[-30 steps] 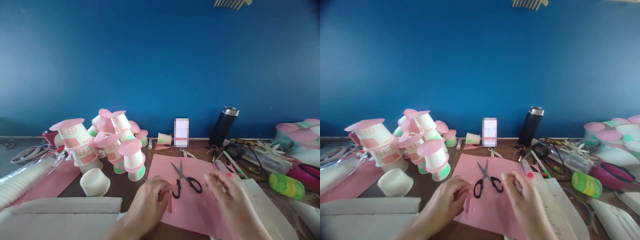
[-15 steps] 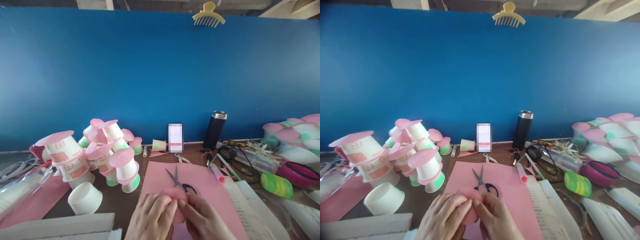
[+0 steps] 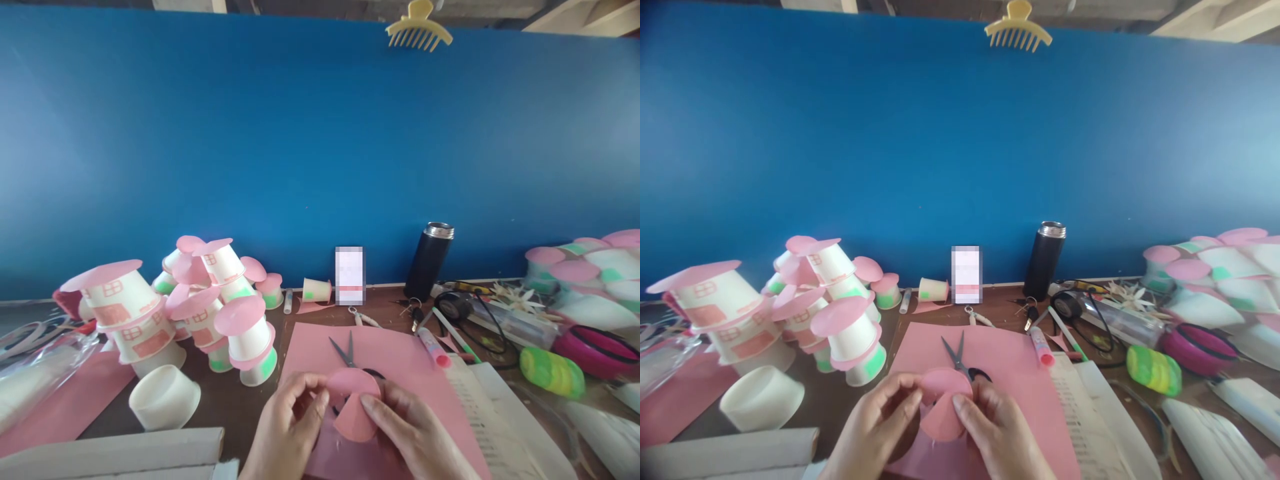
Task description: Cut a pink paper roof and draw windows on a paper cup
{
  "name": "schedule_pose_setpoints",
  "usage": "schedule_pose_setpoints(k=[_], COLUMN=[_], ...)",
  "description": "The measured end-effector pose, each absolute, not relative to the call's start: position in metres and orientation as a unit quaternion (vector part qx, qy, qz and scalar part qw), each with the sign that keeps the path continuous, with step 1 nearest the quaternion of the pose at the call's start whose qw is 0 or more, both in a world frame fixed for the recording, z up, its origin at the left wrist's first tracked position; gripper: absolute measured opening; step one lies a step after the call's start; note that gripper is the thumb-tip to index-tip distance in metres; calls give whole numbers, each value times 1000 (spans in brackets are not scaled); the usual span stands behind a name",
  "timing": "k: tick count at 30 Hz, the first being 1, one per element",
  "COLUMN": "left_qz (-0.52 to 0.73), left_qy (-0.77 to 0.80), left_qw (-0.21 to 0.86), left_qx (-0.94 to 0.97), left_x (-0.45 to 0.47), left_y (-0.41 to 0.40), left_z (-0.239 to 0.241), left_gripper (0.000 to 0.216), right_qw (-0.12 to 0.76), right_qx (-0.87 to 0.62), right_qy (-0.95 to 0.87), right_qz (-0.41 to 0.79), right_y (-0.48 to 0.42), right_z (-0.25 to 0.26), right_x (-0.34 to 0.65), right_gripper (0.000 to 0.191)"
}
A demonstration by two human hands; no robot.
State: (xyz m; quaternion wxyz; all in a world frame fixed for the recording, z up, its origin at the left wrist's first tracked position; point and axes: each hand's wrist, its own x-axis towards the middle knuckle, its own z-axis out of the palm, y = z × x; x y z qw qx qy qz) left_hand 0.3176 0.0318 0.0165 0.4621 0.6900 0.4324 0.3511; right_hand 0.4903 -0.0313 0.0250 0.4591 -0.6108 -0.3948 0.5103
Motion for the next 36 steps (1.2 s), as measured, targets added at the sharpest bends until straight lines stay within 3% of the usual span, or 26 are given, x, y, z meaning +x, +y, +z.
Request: schedule_pose_setpoints(k=[22,36], left_qz=[292,296], left_qy=[434,447], left_qw=[566,541], left_qx=[637,648], left_x=[315,313], left_y=[30,31], left_z=[24,25], left_gripper=[34,36], right_qw=[489,447], right_qx=[-592,-605], right_qy=[-424,-449], right_qz=[480,482], right_y=[-31,-32], right_z=[17,20], right_x=[490,492], right_gripper=[37,33])
